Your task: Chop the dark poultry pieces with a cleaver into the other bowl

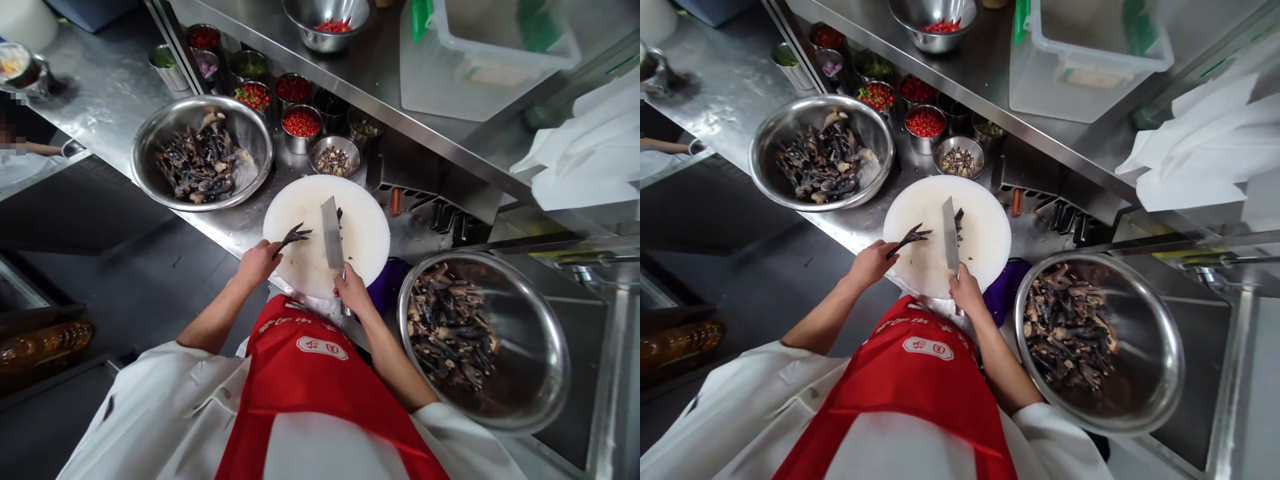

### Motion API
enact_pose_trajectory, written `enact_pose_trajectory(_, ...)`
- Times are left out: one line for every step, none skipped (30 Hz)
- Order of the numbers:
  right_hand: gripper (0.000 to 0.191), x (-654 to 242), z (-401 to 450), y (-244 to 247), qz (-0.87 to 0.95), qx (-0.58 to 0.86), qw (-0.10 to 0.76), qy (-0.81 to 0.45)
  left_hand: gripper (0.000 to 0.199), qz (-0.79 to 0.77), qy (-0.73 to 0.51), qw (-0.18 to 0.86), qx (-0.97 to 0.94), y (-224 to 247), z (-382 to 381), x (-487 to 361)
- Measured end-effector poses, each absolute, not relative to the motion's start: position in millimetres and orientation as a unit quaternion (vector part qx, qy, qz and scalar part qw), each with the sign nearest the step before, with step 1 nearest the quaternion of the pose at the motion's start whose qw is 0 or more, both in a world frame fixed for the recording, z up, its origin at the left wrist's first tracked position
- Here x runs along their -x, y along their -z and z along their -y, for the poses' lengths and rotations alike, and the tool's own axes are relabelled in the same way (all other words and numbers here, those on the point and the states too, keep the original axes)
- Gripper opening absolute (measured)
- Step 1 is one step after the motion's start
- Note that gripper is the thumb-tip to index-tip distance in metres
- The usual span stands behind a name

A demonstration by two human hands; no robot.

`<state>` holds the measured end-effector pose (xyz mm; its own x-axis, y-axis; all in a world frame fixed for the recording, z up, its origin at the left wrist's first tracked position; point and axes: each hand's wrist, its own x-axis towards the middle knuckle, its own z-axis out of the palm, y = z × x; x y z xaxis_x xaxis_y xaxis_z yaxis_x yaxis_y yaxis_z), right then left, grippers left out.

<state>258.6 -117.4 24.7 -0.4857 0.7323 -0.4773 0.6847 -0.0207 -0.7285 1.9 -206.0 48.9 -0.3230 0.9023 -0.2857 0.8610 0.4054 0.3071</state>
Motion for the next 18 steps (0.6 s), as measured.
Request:
enact_pose_trajectory(0.02, -255, 118, -28, 0.716, 0.498, 0.01, -0.489, 0.042, -0.804, -0.013, 0.217, -0.554, -53, 207, -9)
enact_pose_trajectory(0.023, -252, 119, -32, 0.733, 0.492, -0.001, -0.469, 0.045, -0.792, 0.02, 0.224, -0.568, -56, 207, -17)
enact_pose_trajectory(0.024, -248, 119, -36, 0.751, 0.488, -0.01, -0.444, 0.049, -0.779, 0.047, 0.229, -0.581, -57, 208, -25)
enact_pose_trajectory(0.026, -244, 120, -40, 0.768, 0.487, -0.014, -0.416, 0.053, -0.767, 0.067, 0.233, -0.594, -58, 209, -32)
enact_pose_trajectory(0.027, -239, 120, -45, 0.782, 0.486, -0.013, -0.39, 0.057, -0.757, 0.081, 0.235, -0.605, -57, 210, -39)
enact_pose_trajectory(0.028, -234, 120, -50, 0.792, 0.486, -0.005, -0.369, 0.06, -0.747, 0.089, 0.236, -0.615, -56, 212, -46)
enact_pose_trajectory(0.029, -228, 119, -56, 0.8, 0.484, 0.012, -0.354, 0.063, -0.74, 0.094, 0.238, -0.622, -55, 214, -51)
enact_pose_trajectory(0.03, -222, 119, -61, 0.806, 0.482, 0.036, -0.342, 0.064, -0.734, 0.097, 0.242, -0.627, -53, 216, -56)
enact_pose_trajectory(0.03, -215, 119, -65, 0.811, 0.479, 0.066, -0.33, 0.066, -0.731, 0.098, 0.247, -0.628, -52, 217, -60)
enact_pose_trajectory(0.031, -209, 119, -67, 0.814, 0.477, 0.095, -0.318, 0.066, -0.731, 0.098, 0.255, -0.626, -50, 219, -64)
enact_pose_trajectory(0.031, -202, 118, -68, 0.815, 0.476, 0.116, -0.309, 0.067, -0.732, 0.095, 0.263, -0.621, -47, 220, -67)
enact_pose_trajectory(0.031, -196, 118, -66, 0.815, 0.478, 0.124, -0.303, 0.067, -0.735, 0.09, 0.271, -0.615, -45, 220, -69)
enact_pose_trajectory(0.03, -190, 117, -62, 0.815, 0.481, 0.114, -0.302, 0.067, -0.739, 0.082, 0.275, -0.609, -43, 221, -71)
enact_pose_trajectory(0.029, -185, 117, -56, 0.815, 0.485, 0.088, -0.305, 0.067, -0.742, 0.073, 0.277, -0.606, -40, 221, -74)
enact_pose_trajectory(0.027, -181, 117, -49, 0.814, 0.49, 0.053, -0.308, 0.067, -0.744, 0.063, 0.275, -0.606, -38, 221, -76)
enact_pose_trajectory(0.025, -178, 117, -42, 0.812, 0.493, 0.018, -0.312, 0.067, -0.745, 0.055, 0.272, -0.606, -36, 222, -78)
enact_pose_trajectory(0.023, -175, 116, -35, 0.81, 0.495, -0.009, -0.314, 0.067, -0.745, 0.049, 0.271, -0.607, -35, 223, -79)
enact_pose_trajectory(0.022, -174, 116, -29, 0.809, 0.496, -0.024, -0.315, 0.067, -0.746, 0.043, 0.272, -0.606, -35, 224, -80)
